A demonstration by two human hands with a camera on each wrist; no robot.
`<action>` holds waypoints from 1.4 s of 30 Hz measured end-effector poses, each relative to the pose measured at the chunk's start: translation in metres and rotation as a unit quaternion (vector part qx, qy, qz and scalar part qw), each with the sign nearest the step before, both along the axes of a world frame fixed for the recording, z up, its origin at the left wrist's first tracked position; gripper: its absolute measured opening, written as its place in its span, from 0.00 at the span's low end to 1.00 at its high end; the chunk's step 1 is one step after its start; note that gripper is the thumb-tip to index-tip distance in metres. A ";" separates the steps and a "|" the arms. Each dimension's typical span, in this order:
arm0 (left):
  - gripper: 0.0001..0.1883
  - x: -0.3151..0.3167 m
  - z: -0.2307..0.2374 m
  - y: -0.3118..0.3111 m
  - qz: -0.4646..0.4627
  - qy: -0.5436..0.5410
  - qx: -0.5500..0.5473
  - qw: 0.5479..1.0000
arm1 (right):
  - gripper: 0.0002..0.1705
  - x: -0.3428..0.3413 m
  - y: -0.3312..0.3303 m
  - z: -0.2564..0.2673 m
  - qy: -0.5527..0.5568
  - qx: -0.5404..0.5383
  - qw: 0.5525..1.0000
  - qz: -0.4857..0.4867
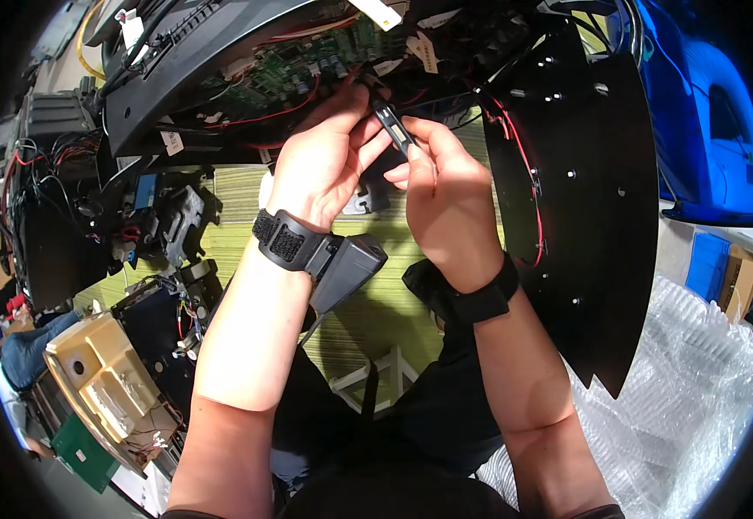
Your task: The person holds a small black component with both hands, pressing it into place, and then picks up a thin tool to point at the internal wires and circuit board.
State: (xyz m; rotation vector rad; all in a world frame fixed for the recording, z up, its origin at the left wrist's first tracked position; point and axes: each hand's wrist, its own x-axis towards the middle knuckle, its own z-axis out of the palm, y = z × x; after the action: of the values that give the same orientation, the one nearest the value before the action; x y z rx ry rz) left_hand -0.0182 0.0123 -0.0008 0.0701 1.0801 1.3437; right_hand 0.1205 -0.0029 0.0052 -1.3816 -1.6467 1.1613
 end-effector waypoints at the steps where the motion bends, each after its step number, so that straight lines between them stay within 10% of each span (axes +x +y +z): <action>1: 0.12 0.000 0.000 0.000 -0.006 0.010 -0.001 1.000 | 0.15 0.000 0.000 0.000 0.001 -0.001 1.000 0.001; 42: 0.12 -0.010 0.001 -0.001 -0.087 -0.034 0.002 0.996 | 0.14 -0.004 -0.003 0.002 -0.043 0.073 0.996 0.018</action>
State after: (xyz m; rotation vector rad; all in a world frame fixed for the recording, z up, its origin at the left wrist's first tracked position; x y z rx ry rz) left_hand -0.0284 0.0115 0.0006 0.1183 0.9909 1.1833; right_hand 0.1170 -0.0058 0.0068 -1.3300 -1.7868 0.9915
